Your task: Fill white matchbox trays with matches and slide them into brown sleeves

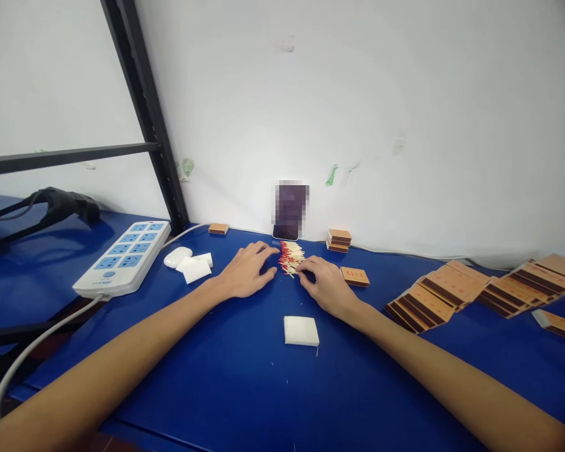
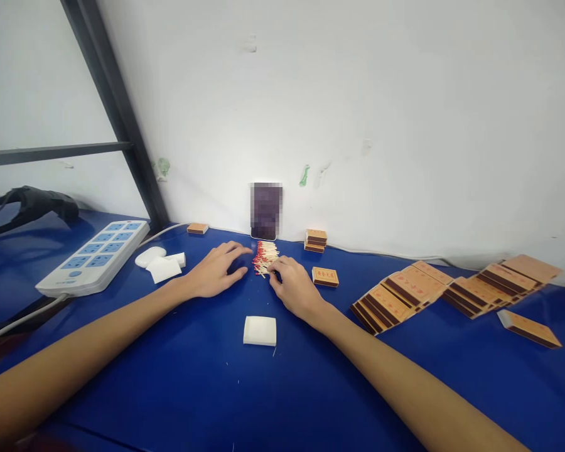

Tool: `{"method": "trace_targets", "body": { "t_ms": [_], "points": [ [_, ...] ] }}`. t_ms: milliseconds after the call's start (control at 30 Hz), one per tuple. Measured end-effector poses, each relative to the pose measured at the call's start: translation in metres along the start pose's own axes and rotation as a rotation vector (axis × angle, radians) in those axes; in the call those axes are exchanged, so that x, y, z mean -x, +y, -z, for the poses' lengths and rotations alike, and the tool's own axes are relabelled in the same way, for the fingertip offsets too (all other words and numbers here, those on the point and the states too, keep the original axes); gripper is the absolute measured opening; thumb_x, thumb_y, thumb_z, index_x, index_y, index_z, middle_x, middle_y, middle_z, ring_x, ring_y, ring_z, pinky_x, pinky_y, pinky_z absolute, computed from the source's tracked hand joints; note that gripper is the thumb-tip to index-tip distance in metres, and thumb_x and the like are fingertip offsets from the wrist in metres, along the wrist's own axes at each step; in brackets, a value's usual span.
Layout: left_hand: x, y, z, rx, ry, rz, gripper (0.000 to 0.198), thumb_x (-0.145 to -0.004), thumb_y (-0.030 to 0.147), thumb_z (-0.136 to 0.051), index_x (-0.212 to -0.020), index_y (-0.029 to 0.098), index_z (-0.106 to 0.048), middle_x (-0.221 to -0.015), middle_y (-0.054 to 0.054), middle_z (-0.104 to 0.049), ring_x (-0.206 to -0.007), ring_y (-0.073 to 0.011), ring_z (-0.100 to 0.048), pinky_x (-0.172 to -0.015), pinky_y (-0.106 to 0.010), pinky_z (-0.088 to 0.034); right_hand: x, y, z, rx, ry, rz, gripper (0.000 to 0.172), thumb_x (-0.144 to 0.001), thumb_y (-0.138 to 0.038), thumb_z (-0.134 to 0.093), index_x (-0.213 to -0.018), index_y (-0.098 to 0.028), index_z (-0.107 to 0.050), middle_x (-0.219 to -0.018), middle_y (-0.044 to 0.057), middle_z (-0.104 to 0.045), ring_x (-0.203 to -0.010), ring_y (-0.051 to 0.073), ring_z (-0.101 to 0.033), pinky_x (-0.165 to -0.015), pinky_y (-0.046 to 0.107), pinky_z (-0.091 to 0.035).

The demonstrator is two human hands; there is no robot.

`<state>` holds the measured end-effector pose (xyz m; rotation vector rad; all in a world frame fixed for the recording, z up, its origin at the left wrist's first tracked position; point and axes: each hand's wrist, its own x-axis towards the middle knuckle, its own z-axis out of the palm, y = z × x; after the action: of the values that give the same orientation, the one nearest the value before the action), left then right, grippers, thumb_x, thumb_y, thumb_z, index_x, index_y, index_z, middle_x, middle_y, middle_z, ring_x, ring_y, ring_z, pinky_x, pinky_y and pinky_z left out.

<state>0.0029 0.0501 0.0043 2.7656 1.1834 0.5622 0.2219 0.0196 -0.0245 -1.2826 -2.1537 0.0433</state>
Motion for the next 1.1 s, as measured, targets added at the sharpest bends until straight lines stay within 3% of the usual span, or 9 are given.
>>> {"method": "trace_targets", "body": {
  "t_ms": [133,233,400,767,1100],
  "points": [
    [-0.031,-0.009,-0.005,0.084,0.009,-0.084,0.037,-0.096,0.031,-0.032,-0.128,0.02,-0.047,-0.125,-0.007,-0.052,-0.118,-0.0202,-0.047,-0.101,-0.037,-0.037,0.0,-0.002,0.001,-0.003,0.008,-0.001,0.016,-0.085,-0.013,-0.05,-0.091,-0.018,-0.064,-0.09,0.006,-0.065,-0.087,0.019,-0.058,-0.081,0.033,-0.045],
    [-0.057,-0.01,-0.012,0.069,0.068,-0.084,0.037,-0.097,0.03,-0.029,-0.12,0.014,-0.054,-0.119,-0.008,-0.057,-0.112,-0.0178,-0.052,-0.102,-0.031,-0.037,0.0,-0.003,0.002,0.01,0.013,-0.008,0.018,-0.087,-0.015,-0.048,-0.097,-0.018,-0.063,-0.094,0.007,-0.064,-0.091,0.02,-0.057,-0.083,0.034,-0.045],
    [-0.082,-0.009,-0.024,0.044,0.097,-0.057,0.038,-0.096,0.034,-0.032,-0.109,0.014,-0.061,-0.109,-0.008,-0.063,-0.104,-0.0207,-0.055,-0.098,-0.034,-0.039,0.0,-0.005,0.003,0.001,0.016,0.015,0.017,-0.089,-0.021,-0.05,-0.102,-0.018,-0.061,-0.098,0.007,-0.061,-0.095,0.021,-0.055,-0.086,0.034,-0.045],
    [-0.093,-0.011,-0.032,0.001,0.056,-0.016,0.037,-0.093,0.04,-0.037,-0.099,0.017,-0.066,-0.098,-0.008,-0.063,-0.092,-0.0211,-0.056,-0.09,-0.036,-0.042,0.0,-0.003,0.002,-0.016,0.009,0.027,0.017,-0.087,-0.027,-0.057,-0.099,-0.018,-0.063,-0.096,0.007,-0.062,-0.092,0.021,-0.055,-0.083,0.036,-0.046],
    [-0.088,-0.011,-0.034,-0.007,0.06,-0.02,0.035,-0.092,0.038,-0.038,-0.104,0.018,-0.064,-0.102,-0.007,-0.06,-0.099,-0.0218,-0.052,-0.095,-0.038,-0.039,-0.001,-0.003,0.002,-0.031,0.006,0.046,0.015,-0.086,-0.025,-0.059,-0.097,-0.018,-0.066,-0.094,0.007,-0.064,-0.089,0.02,-0.057,-0.081,0.035,-0.047]
  ]
}}
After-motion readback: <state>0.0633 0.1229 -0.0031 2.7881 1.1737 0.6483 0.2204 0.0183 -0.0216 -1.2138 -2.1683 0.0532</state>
